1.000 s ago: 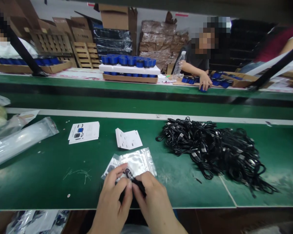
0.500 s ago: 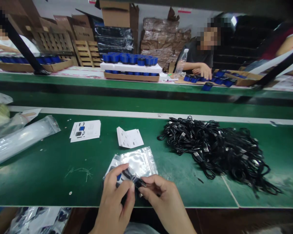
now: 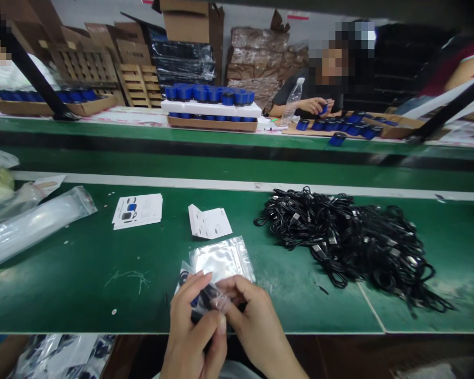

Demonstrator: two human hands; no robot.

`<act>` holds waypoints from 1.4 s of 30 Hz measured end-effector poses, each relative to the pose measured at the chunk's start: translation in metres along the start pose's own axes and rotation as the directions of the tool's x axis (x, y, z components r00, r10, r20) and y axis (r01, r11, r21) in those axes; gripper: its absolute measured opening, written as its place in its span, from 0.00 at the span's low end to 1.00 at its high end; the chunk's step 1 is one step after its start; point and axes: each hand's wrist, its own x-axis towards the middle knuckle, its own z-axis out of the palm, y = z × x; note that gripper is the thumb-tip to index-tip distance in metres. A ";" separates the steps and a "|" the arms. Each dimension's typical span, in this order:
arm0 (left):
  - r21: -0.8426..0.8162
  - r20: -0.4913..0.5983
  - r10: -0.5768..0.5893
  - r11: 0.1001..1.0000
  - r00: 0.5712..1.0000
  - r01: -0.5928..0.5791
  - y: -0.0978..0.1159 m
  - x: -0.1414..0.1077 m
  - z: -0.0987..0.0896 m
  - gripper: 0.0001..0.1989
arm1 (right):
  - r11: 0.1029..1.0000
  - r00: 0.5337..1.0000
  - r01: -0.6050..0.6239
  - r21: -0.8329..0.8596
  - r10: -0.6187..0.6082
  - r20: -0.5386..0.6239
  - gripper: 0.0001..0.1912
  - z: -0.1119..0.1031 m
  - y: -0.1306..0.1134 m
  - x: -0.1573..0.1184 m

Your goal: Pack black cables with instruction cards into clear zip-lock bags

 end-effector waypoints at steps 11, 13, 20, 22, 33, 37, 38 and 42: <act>-0.074 0.547 -0.260 0.932 0.796 0.355 -0.026 0.044 -0.045 0.15 | 0.986 0.948 0.156 -0.050 -0.136 0.286 0.09 -0.026 -0.022 0.003; -0.087 0.558 -0.320 0.895 0.766 0.437 -0.025 0.051 -0.047 0.05 | 0.993 0.964 0.116 0.030 -0.120 0.235 0.08 -0.027 -0.023 0.003; -0.222 0.470 -0.417 0.797 0.778 0.561 -0.033 0.047 -0.040 0.16 | 0.991 0.982 0.123 -0.061 -0.113 0.149 0.04 -0.026 -0.018 -0.001; -0.282 0.469 -0.398 0.778 0.788 0.561 -0.034 0.045 -0.039 0.14 | 0.989 0.987 0.132 -0.072 -0.124 0.104 0.07 -0.024 -0.017 0.001; -0.272 0.366 -0.391 0.823 0.844 0.499 -0.045 0.036 -0.040 0.12 | 0.991 0.993 0.114 -0.072 -0.111 0.049 0.09 -0.028 -0.020 0.007; -0.294 0.265 -0.441 0.810 0.857 0.508 -0.041 0.035 -0.038 0.12 | 0.996 0.994 0.081 -0.022 -0.080 0.071 0.09 -0.024 -0.018 0.008; -0.303 0.249 -0.462 0.798 0.851 0.522 -0.039 0.035 -0.038 0.12 | 0.998 0.995 0.061 0.004 -0.061 0.084 0.08 -0.023 -0.018 0.009; -0.352 0.299 -0.471 0.754 0.830 0.555 -0.035 0.034 -0.034 0.12 | 0.993 0.996 0.027 0.119 -0.036 0.081 0.08 -0.018 -0.014 0.011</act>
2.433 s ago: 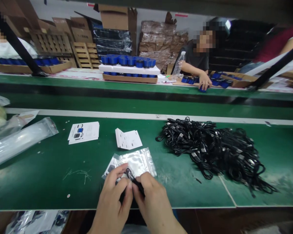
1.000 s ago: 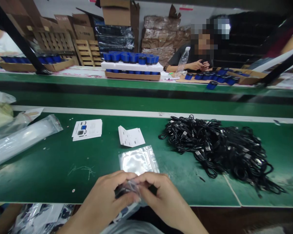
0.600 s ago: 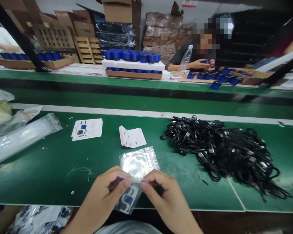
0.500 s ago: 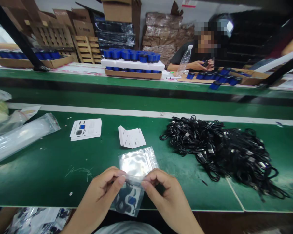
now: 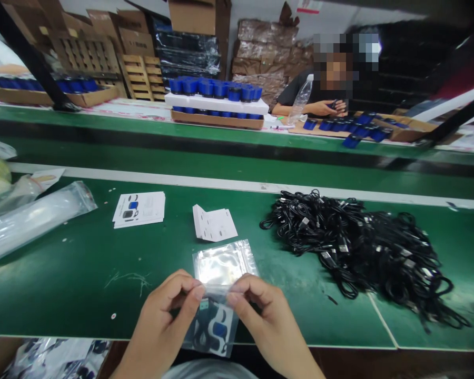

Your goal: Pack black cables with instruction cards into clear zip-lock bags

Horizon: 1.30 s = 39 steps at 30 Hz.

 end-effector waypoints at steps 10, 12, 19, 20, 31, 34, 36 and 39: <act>-0.130 -0.209 -0.031 0.992 0.978 0.004 0.000 -0.015 0.042 0.17 | 0.994 0.964 0.105 0.043 -0.091 -0.250 0.18 0.043 0.022 -0.011; -0.146 -0.298 0.002 0.988 0.955 -0.047 0.002 -0.019 0.049 0.17 | 0.990 0.961 0.124 -0.066 -0.136 -0.239 0.18 0.048 0.033 -0.017; -0.082 -0.391 0.128 0.981 0.911 -0.173 0.002 -0.025 0.056 0.14 | 0.931 0.934 0.194 -0.308 -0.272 -0.233 0.17 0.051 0.046 -0.024; -0.085 -0.393 0.133 0.980 0.910 -0.180 0.002 -0.025 0.055 0.14 | 0.932 0.930 0.200 -0.301 -0.277 -0.241 0.17 0.051 0.043 -0.024; -0.208 0.088 -0.026 0.977 0.996 0.043 0.004 -0.011 0.018 0.11 | 0.989 0.982 0.123 0.077 -0.110 -0.156 0.11 0.026 0.009 -0.009; -0.196 0.071 -0.038 0.979 0.997 0.051 0.007 -0.012 0.018 0.12 | 0.993 0.993 0.079 0.082 -0.071 -0.096 0.10 0.024 0.011 -0.010; -0.189 0.045 -0.041 0.981 0.998 0.049 0.009 -0.014 0.019 0.13 | 0.993 0.995 0.077 0.085 -0.071 -0.077 0.11 0.025 0.011 -0.012; -0.178 0.003 -0.037 0.983 0.999 0.037 0.011 -0.016 0.020 0.12 | 0.990 0.987 0.119 0.078 -0.109 -0.116 0.11 0.028 0.010 -0.013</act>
